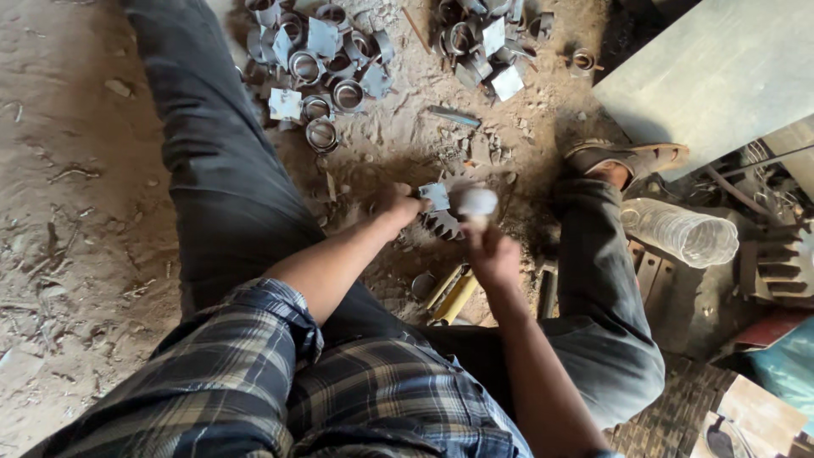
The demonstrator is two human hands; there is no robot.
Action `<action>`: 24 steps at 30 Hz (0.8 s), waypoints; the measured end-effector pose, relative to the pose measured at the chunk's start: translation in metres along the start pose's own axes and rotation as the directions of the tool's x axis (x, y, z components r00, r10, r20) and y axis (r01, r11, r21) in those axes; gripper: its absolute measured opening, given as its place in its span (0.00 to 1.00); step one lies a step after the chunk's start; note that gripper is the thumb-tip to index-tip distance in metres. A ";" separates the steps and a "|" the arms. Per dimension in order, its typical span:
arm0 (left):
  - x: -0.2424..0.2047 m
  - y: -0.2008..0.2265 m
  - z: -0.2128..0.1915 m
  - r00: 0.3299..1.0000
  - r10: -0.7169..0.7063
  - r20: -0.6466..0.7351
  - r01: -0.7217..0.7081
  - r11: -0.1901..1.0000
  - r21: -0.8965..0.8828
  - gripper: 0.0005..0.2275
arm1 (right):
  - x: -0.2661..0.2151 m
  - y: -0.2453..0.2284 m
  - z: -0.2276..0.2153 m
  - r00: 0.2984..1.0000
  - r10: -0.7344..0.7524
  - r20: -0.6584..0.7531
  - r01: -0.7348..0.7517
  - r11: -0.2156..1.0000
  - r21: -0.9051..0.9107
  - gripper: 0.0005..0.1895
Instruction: The person sits on the ground and repeatedly hammers small metal pieces placed on a gear-like fixture. They pick up pieces from a pile, position them on the fixture, strike them with a hammer, and set them aside.
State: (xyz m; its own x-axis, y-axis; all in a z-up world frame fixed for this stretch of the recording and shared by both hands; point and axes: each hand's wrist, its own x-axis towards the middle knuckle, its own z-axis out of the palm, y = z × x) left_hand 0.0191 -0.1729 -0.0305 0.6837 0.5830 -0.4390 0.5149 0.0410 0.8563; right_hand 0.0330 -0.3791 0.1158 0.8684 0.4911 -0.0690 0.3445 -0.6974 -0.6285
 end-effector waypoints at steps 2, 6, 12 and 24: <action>-0.001 -0.003 0.002 0.996 -0.036 0.076 0.034 0.999 0.035 0.18 | 0.001 -0.006 0.002 0.999 0.039 -0.002 -0.039 0.991 -0.128 0.20; 0.001 -0.002 -0.002 0.994 0.002 0.110 -0.025 0.977 0.211 0.18 | 0.005 -0.021 -0.009 0.947 0.302 0.107 -0.287 0.949 -0.129 0.26; 0.013 -0.017 0.005 0.968 -0.070 0.243 0.089 0.994 -0.068 0.14 | 0.000 -0.018 -0.005 0.976 -0.102 -0.193 0.134 0.978 0.162 0.21; 0.011 -0.013 -0.002 0.990 0.099 0.097 -0.096 0.995 -0.027 0.23 | 0.002 -0.011 -0.009 0.992 0.087 -0.093 -0.081 0.995 0.063 0.25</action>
State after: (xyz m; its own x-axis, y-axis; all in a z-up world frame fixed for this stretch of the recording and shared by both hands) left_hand 0.0193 -0.1651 -0.0460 0.7781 0.5027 -0.3767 0.4322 0.0067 0.9017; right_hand 0.0343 -0.3750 0.1296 0.9243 0.3781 -0.0515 0.2494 -0.7007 -0.6685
